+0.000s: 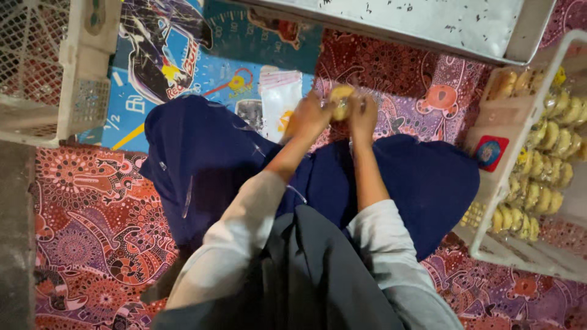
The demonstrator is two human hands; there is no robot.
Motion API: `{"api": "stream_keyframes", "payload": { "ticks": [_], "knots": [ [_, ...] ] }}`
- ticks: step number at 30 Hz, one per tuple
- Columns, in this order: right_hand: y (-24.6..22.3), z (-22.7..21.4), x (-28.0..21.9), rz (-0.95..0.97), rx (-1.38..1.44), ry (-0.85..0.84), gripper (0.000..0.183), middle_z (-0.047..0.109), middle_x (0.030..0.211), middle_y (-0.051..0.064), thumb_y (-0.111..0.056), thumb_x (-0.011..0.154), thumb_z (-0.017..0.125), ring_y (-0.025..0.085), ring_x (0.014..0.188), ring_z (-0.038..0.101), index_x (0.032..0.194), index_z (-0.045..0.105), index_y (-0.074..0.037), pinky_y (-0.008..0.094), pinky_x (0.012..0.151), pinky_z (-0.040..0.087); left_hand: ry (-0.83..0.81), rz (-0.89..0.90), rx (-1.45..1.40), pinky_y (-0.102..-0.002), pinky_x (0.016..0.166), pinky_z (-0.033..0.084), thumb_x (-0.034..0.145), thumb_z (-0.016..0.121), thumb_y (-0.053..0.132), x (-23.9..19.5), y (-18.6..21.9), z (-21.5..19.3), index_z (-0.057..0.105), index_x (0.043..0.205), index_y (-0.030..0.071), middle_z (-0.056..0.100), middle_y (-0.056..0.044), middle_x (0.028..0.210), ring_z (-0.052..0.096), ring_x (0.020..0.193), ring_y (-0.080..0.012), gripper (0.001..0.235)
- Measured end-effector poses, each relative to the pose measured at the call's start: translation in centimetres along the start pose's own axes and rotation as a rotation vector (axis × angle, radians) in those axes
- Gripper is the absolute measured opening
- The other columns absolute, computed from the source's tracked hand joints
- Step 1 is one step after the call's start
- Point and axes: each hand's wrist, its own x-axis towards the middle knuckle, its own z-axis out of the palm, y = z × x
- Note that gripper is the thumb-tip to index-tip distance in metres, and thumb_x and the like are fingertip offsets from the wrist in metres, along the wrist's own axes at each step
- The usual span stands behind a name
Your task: The person sits on the floor and repeatedly picks doughnuts from a metal tray, places them into clear plastic bags, and then places the sealed bags into a white plastic crate. The process is repeated for multiple doughnuts.
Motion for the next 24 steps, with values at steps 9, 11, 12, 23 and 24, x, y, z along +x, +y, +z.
{"api": "stream_keyframes", "payload": {
  "ticks": [9, 11, 12, 23, 24],
  "knots": [
    [-1.7, -2.0, 3.6, 0.321, 0.225, -0.246, 0.025, 0.069, 0.095, 0.007, -0.026, 0.104, 0.063, 0.018, 0.085, 0.059, 0.105, 0.074, -0.003, 0.034, 0.078, 0.047, -0.382, -0.357, -0.873, -0.033, 0.071, 0.053, 0.084, 0.082, 0.025, 1.0, -2.3, 0.9, 0.065, 0.131, 0.005, 0.071, -0.009, 0.111, 0.068, 0.092, -0.0209, 0.054],
    [-2.4, -3.4, 5.4, 0.248, 0.244, -0.352, 0.02, 0.071, 0.1, 0.006, -0.015, 0.097, 0.062, 0.017, 0.09, 0.061, 0.107, 0.076, -0.004, 0.031, 0.08, 0.049, -0.407, -0.268, -1.038, -0.032, 0.072, 0.054, 0.086, 0.079, 0.02, -0.2, -0.1, -2.0, 0.06, 0.135, 0.006, 0.07, -0.008, 0.116, 0.069, 0.094, -0.0209, 0.054],
    [-2.8, -4.3, 6.2, 0.142, 0.196, -0.404, 0.024, 0.073, 0.106, 0.006, -0.007, 0.09, 0.061, 0.017, 0.096, 0.065, 0.109, 0.076, -0.005, 0.029, 0.085, 0.052, -0.414, -0.246, -1.056, -0.032, 0.073, 0.056, 0.085, 0.078, 0.019, -0.8, 1.3, -3.4, 0.058, 0.135, 0.007, 0.069, -0.007, 0.118, 0.07, 0.096, -0.0203, 0.055],
    [-5.5, -11.2, -0.7, 0.774, 1.138, -0.655, 0.061, 0.064, 0.136, 0.016, -0.05, 0.103, 0.057, 0.03, 0.118, 0.064, 0.146, 0.052, -0.007, 0.046, 0.1, 0.055, -0.287, 0.969, 0.318, -0.048, 0.114, 0.044, 0.071, 0.087, 0.02, -6.4, 12.3, -4.8, 0.055, 0.139, 0.007, 0.06, -0.018, 0.141, 0.055, 0.135, -0.0398, 0.076],
    [-5.9, -12.5, -0.9, 0.729, 1.185, -0.672, 0.064, 0.061, 0.141, 0.015, -0.046, 0.107, 0.06, 0.028, 0.126, 0.062, 0.151, 0.047, -0.002, 0.046, 0.108, 0.053, -0.388, 1.001, 0.309, -0.052, 0.111, 0.04, 0.065, 0.091, 0.028, -6.8, 13.0, -4.6, 0.055, 0.138, 0.004, 0.056, -0.022, 0.141, 0.051, 0.134, -0.044, 0.085]
  ]
}}
